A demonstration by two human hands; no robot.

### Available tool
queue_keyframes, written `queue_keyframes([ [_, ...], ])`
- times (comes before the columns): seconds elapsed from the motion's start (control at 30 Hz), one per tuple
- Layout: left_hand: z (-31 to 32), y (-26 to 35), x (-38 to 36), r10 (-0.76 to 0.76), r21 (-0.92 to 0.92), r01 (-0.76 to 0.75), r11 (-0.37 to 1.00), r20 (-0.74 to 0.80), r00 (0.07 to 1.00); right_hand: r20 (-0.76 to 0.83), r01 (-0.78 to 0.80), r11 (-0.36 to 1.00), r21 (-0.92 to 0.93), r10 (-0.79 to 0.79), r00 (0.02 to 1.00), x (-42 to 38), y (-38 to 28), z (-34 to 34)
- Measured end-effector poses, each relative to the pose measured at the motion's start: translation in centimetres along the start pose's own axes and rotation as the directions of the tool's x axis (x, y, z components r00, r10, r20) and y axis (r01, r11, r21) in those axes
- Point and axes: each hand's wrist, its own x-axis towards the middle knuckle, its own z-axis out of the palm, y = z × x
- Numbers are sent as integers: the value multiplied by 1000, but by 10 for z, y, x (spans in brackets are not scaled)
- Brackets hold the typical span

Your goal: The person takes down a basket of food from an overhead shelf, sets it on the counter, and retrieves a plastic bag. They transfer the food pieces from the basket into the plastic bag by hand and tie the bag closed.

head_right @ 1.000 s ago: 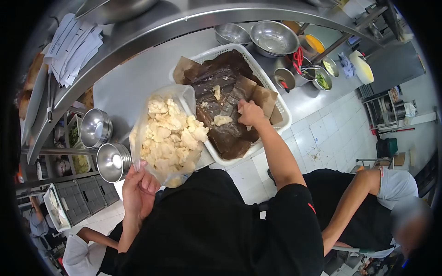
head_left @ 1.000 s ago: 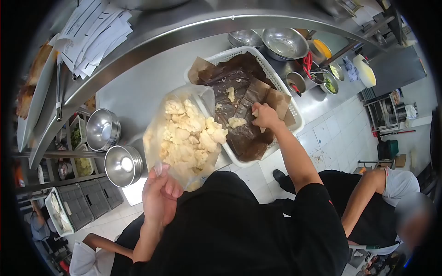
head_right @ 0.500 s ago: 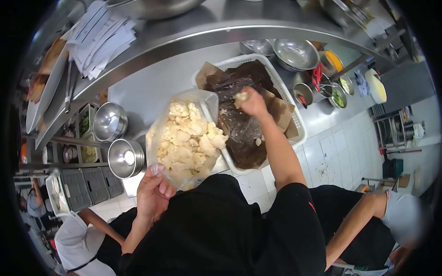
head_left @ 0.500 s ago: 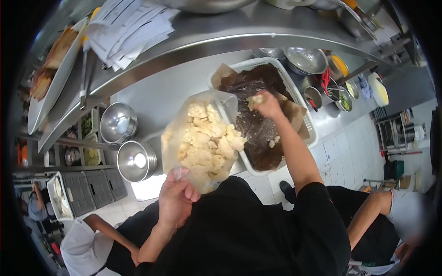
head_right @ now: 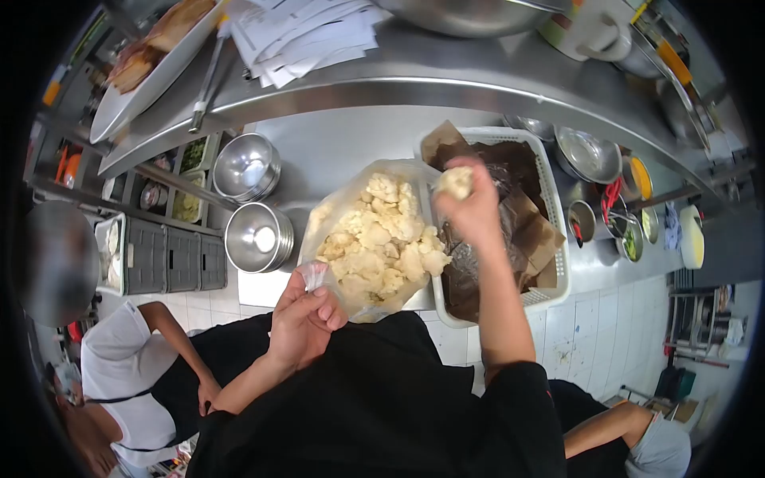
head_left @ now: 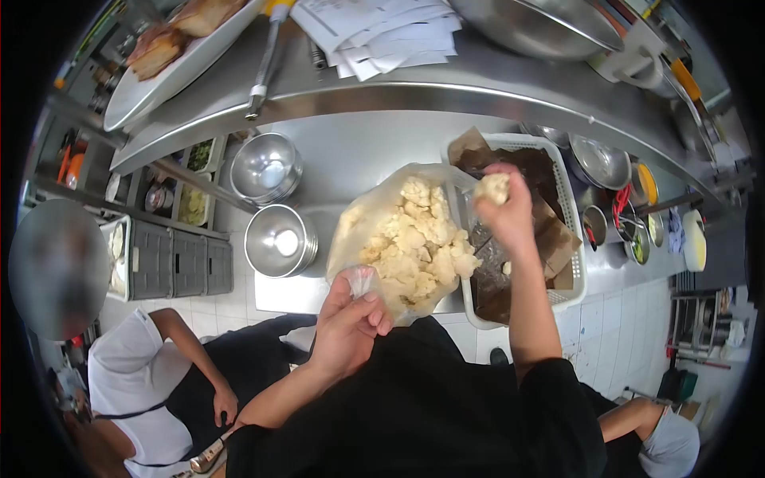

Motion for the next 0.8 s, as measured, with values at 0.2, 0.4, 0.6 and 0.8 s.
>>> queue_keyframes([
  [0.2, -11, 9, 2, 84, -145, -84, 986, -6, 996, 618, 694, 617, -370, -394, 680, -69, -48, 114],
  [0.4, -7, 10, -7, 111, -155, -122, 980, -78, 991, 687, 656, 712, -250, -347, 639, -49, -60, 105],
  [0.6, -16, 0, -13, 148, -166, -161, 973, -87, 985, 411, 298, 954, 20, -279, 868, -17, -27, 50],
  [0.8, -22, -5, -9, 184, -172, -188, 967, -38, 982, 169, 257, 689, -678, -194, 966, 16, 60, 5],
])
